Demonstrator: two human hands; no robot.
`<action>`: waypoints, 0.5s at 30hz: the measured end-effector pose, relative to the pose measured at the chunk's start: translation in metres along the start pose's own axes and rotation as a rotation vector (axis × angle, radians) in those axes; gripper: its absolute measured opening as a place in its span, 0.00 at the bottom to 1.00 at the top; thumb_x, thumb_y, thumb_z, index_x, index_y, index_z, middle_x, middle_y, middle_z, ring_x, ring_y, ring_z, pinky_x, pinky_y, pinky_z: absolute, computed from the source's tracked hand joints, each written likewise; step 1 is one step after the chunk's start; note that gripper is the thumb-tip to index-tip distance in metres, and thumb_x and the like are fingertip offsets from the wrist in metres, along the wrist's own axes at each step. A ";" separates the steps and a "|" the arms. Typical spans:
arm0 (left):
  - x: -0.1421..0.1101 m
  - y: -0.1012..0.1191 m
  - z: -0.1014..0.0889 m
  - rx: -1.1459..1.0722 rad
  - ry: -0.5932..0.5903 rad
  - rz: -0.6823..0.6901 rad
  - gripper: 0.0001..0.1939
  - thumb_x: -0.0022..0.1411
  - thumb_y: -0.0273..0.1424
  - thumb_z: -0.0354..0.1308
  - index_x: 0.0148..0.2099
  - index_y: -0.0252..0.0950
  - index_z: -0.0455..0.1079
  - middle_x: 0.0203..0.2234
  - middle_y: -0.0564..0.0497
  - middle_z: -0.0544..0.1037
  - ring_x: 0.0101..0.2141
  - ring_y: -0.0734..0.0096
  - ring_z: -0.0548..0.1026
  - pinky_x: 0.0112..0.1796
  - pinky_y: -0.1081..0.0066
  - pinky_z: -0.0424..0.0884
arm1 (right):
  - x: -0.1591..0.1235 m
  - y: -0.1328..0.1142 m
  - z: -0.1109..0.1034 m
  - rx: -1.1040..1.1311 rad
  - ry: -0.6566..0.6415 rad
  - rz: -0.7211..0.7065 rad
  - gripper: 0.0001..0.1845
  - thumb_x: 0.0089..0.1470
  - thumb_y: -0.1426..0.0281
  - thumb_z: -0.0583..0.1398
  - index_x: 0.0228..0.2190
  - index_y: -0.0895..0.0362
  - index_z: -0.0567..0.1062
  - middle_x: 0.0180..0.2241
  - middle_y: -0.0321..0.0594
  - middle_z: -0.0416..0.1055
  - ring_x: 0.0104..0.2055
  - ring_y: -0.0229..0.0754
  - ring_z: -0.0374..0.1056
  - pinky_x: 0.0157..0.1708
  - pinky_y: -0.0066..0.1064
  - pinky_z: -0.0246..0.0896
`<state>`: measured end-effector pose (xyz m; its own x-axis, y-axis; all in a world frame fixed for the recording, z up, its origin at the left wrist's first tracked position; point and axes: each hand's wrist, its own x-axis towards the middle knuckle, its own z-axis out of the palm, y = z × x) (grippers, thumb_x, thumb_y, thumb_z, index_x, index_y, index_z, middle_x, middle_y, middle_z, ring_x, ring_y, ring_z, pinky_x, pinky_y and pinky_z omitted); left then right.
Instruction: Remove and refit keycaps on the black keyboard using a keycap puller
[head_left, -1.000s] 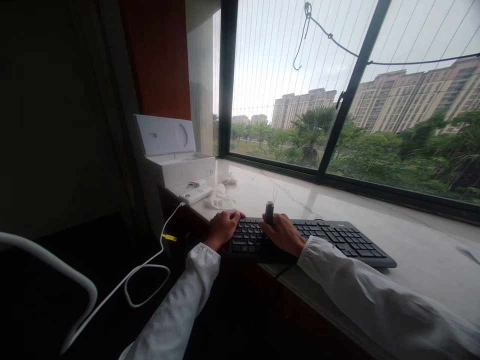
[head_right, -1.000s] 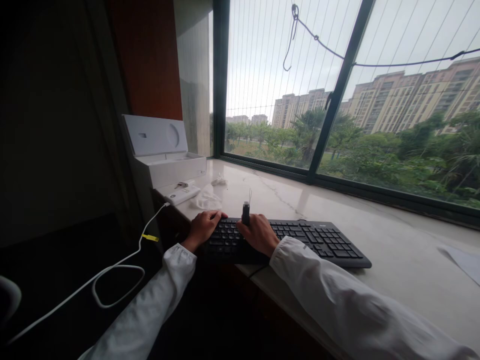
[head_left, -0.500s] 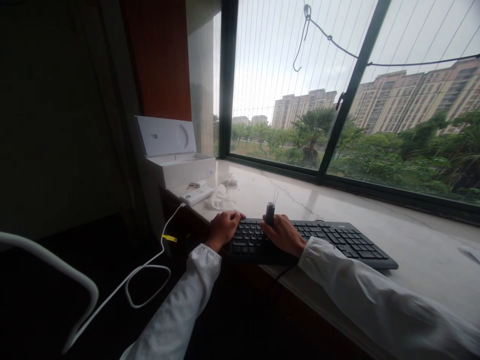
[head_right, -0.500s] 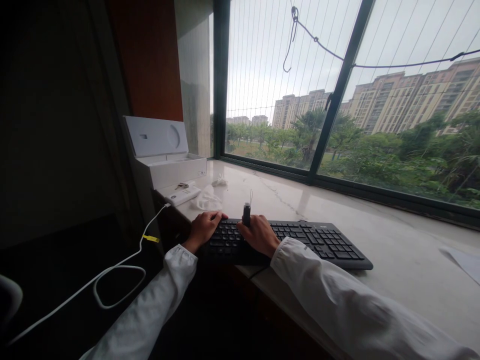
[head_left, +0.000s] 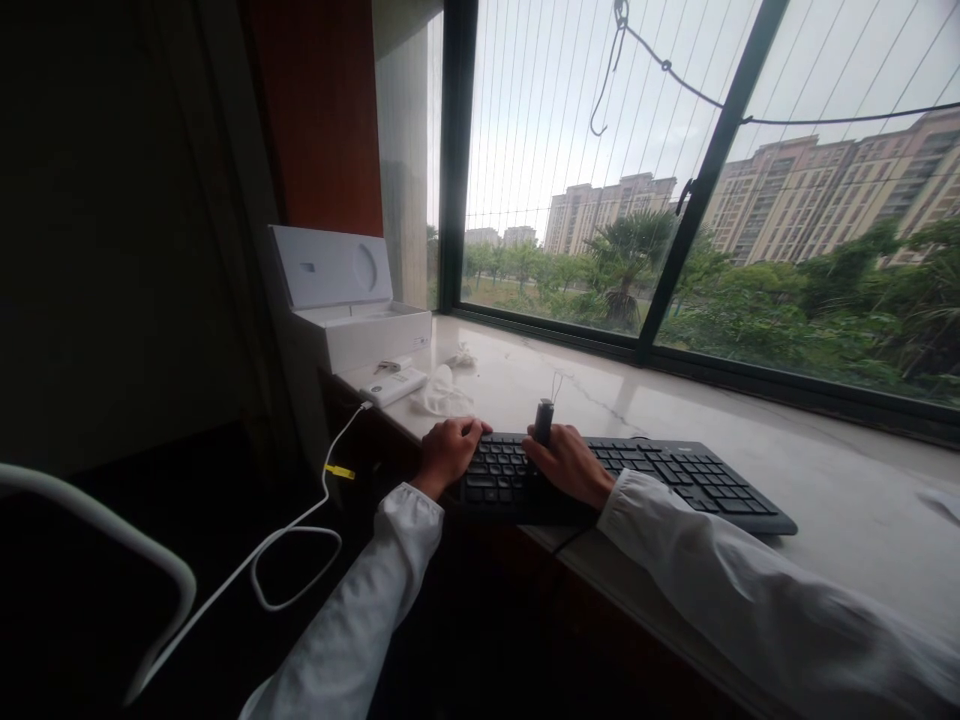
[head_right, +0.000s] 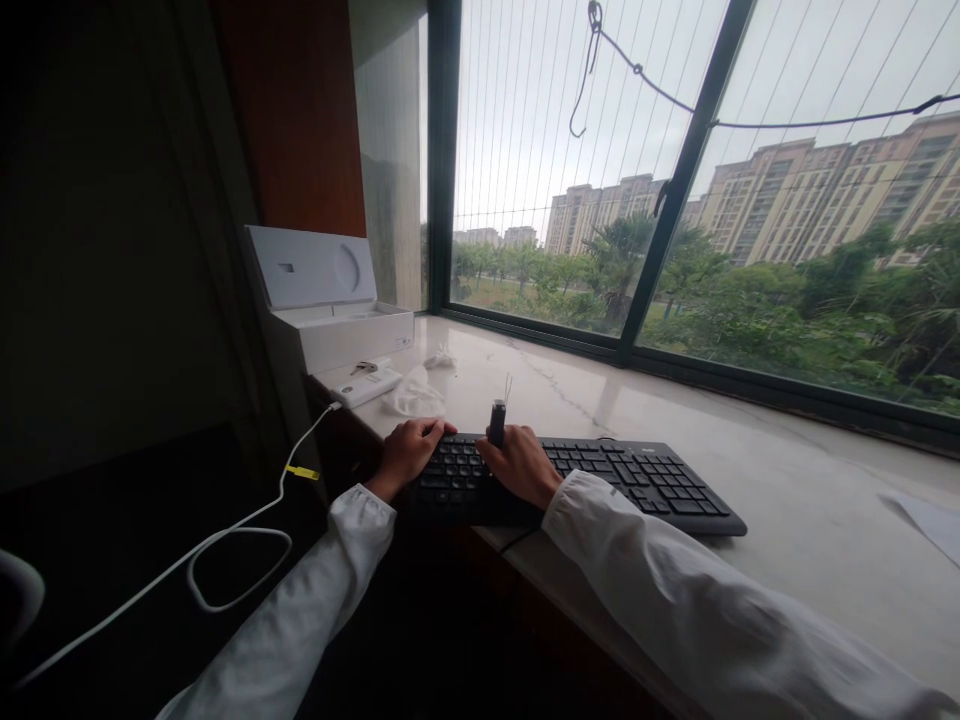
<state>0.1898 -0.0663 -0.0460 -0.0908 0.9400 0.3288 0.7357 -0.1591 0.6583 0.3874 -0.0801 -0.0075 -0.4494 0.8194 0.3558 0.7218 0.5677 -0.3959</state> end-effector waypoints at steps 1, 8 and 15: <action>0.000 0.000 0.000 0.002 0.000 -0.001 0.17 0.66 0.42 0.48 0.38 0.51 0.79 0.37 0.57 0.82 0.39 0.66 0.77 0.38 0.71 0.66 | 0.000 0.000 0.000 0.000 -0.003 0.001 0.16 0.56 0.66 0.49 0.18 0.55 0.56 0.17 0.31 0.54 0.21 0.34 0.51 0.26 0.30 0.43; -0.001 0.002 -0.002 0.019 -0.006 -0.008 0.17 0.66 0.41 0.48 0.39 0.50 0.79 0.37 0.56 0.82 0.40 0.66 0.77 0.39 0.72 0.66 | -0.002 -0.002 0.001 -0.029 0.026 -0.032 0.16 0.57 0.67 0.49 0.18 0.56 0.59 0.18 0.32 0.55 0.21 0.34 0.50 0.26 0.30 0.44; 0.000 0.003 -0.002 0.020 -0.011 -0.014 0.17 0.66 0.41 0.48 0.39 0.50 0.79 0.37 0.56 0.82 0.40 0.66 0.77 0.39 0.72 0.66 | 0.004 0.001 -0.006 -0.092 -0.074 -0.113 0.17 0.57 0.67 0.51 0.18 0.56 0.62 0.17 0.32 0.55 0.21 0.34 0.46 0.26 0.30 0.43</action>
<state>0.1910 -0.0677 -0.0431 -0.0942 0.9454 0.3119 0.7475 -0.1397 0.6495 0.3893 -0.0770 -0.0013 -0.5657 0.7563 0.3287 0.7081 0.6498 -0.2763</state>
